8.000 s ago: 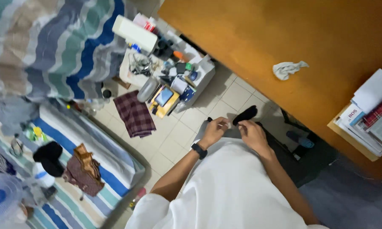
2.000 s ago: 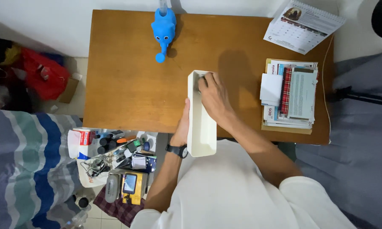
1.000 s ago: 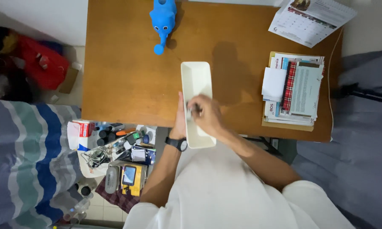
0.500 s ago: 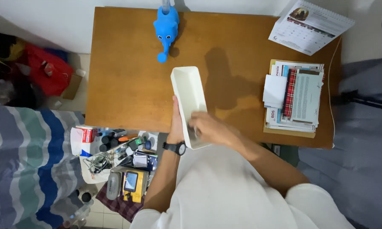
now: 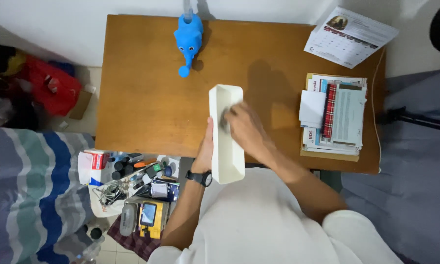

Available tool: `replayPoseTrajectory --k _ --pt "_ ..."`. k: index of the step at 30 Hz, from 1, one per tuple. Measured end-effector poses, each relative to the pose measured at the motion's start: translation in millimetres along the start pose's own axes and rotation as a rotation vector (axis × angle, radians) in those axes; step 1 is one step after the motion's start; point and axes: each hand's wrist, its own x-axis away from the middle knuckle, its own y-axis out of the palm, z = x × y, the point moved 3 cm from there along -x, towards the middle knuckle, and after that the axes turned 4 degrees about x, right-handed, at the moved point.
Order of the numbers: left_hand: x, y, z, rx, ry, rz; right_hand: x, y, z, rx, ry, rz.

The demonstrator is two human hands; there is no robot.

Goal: The person wipes the covers of several papers and notebooks with a cloth, then stacks them on the desk. They also wipe a white rectangular container and place it on the desk.

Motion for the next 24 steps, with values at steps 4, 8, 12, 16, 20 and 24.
replayPoseTrajectory --k 4,8,12,16,20,24 --pt "-36.6 -28.7 -8.1 0.124 0.097 -0.014 36.3 2.3 -29.7 -0.317 0.102 -0.225" --pt "-34.1 -0.8 -5.3 0.117 0.05 -0.08 22.7 10.7 -14.2 -0.988 0.485 0.091" --pt "-16.8 5.3 -22.9 -0.038 0.064 -0.025 -10.1 -16.4 -13.5 -1.147 0.568 0.276" --pt "-56.8 -34.5 -19.7 0.108 0.197 0.078 24.1 -12.4 -50.1 -1.157 0.424 0.087" --pt "-61.1 -33.9 -3.1 0.215 0.197 0.091 26.8 -91.2 -82.4 -0.783 0.123 -0.251" --pt "-65.1 -34.5 -10.5 0.231 0.17 0.076 29.5 -83.0 -70.1 -0.425 -0.107 -0.325"
